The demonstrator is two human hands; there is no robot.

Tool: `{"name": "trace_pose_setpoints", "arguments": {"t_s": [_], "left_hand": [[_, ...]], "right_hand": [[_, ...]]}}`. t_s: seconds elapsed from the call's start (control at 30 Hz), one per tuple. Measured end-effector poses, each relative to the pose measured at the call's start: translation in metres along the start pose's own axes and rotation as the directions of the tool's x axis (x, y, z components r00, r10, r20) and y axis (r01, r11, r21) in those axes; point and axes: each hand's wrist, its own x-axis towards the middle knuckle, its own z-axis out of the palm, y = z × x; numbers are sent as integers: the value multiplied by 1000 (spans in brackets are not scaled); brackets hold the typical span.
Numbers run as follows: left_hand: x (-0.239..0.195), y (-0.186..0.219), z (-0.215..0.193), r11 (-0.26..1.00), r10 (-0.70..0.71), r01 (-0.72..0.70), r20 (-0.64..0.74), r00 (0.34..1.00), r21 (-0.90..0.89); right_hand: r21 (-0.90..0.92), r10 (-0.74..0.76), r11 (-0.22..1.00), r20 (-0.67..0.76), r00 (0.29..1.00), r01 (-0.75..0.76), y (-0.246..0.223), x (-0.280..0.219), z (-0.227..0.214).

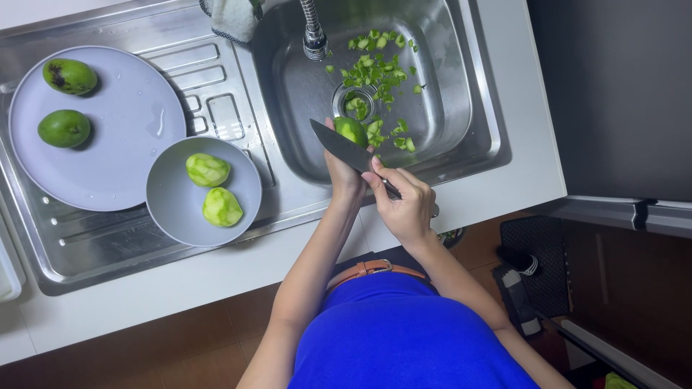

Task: The person stands at a kitchen sink and uses a knife to peel the skin off several green fruits. They hold the fruit in one hand and carefully remove the peel with the knife, letting the scraps fall into the sink. The peeled fruits are placed into a bowl on the sink's draining board.

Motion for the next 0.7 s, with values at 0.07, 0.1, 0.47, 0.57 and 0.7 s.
{"name": "trace_pose_setpoints", "arguments": {"t_s": [0.07,0.1,0.47,0.57,0.7], "left_hand": [[-3,2,0,996,21,-19,-25,999,92],[-1,4,2,982,50,-42,-39,998,183],[-16,-10,-3,901,184,-190,53,981,389],[-29,7,19,923,111,-96,-20,994,373],[-2,-15,-8,863,370,-381,97,924,331]], "right_hand": [[-25,11,1000,8,1000,-10,-6,-2,-2],[-50,12,999,9,1000,-12,-8,0,-2],[-32,2,999,-30,1000,-3,24,16,-5],[10,1,1000,-45,999,0,29,12,-11],[69,3,998,-35,999,-1,13,2,-12]]}}
